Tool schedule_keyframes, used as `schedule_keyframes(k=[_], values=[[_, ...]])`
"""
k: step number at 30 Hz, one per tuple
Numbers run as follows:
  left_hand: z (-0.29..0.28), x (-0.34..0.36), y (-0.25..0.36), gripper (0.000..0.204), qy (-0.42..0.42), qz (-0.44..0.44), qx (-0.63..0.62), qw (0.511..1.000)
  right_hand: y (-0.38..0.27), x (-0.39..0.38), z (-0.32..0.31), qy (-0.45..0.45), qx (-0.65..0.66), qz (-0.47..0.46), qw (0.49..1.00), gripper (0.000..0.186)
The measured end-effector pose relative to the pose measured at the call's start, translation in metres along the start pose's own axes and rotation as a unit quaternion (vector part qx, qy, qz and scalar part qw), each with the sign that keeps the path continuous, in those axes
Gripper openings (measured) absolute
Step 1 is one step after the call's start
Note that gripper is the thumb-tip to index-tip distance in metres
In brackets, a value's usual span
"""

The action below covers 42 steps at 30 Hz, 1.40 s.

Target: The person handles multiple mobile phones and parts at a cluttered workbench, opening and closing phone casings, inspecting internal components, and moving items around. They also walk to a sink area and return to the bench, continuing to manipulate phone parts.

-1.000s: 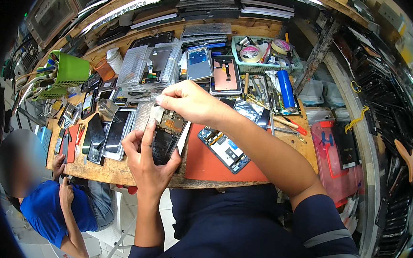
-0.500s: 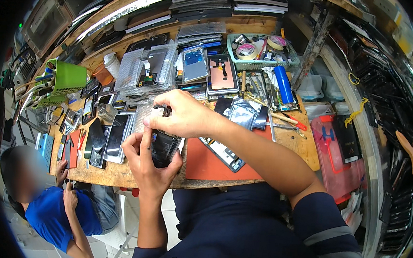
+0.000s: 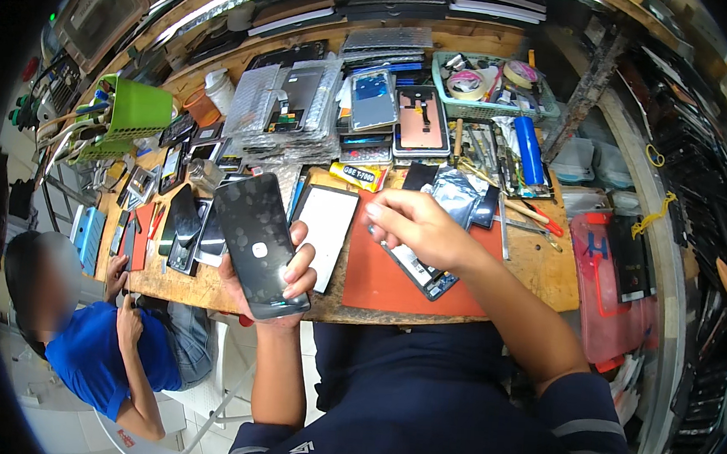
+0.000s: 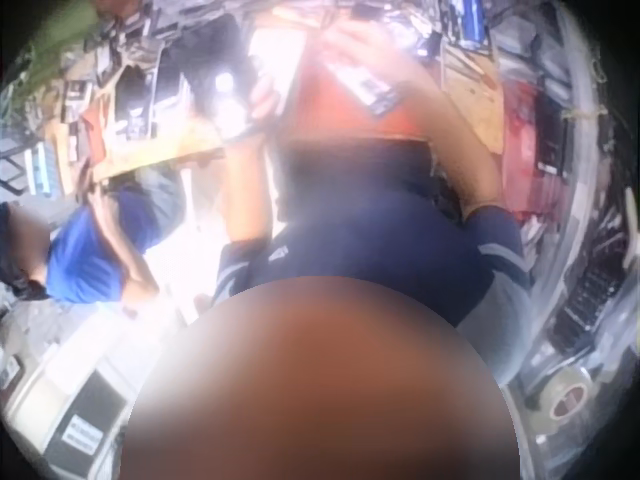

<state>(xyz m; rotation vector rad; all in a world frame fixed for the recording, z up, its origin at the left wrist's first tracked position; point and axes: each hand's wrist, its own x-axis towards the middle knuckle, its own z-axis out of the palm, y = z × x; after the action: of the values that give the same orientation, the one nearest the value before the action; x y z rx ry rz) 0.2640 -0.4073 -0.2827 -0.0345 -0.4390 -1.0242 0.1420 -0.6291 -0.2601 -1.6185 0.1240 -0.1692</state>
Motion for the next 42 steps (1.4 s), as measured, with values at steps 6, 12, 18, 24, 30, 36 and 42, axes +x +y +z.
schedule_keyframes(k=[6,12,18,24,30,36,42], values=[[-0.007,0.009,0.007,0.07,0.115,0.053,0.155,0.98,0.028,-0.041,-0.022,0.069,0.009,0.059,0.996,0.024],[-0.019,0.016,0.103,0.041,0.334,0.074,0.398,0.851,0.027,-0.086,-0.045,0.185,0.012,0.069,0.98,0.019],[-0.031,0.006,0.165,0.043,0.39,0.072,0.602,0.693,0.042,-0.115,-0.066,0.237,0.016,0.062,0.969,0.018],[-0.058,0.032,0.144,0.057,0.334,-0.053,0.665,0.666,0.043,-0.104,-0.055,0.242,-0.009,0.067,0.968,0.014],[-0.039,0.028,0.112,0.032,0.214,0.166,0.956,0.114,0.046,-0.096,-0.052,0.291,-0.173,0.055,0.939,0.019],[-0.002,0.03,-0.004,0.025,0.14,0.046,0.908,0.392,0.043,-0.075,-0.042,0.371,-0.372,0.122,0.842,0.062],[-0.012,0.03,-0.074,0.032,-0.013,-0.008,0.935,0.354,0.051,-0.054,-0.027,0.389,-0.34,0.089,0.851,0.089]])
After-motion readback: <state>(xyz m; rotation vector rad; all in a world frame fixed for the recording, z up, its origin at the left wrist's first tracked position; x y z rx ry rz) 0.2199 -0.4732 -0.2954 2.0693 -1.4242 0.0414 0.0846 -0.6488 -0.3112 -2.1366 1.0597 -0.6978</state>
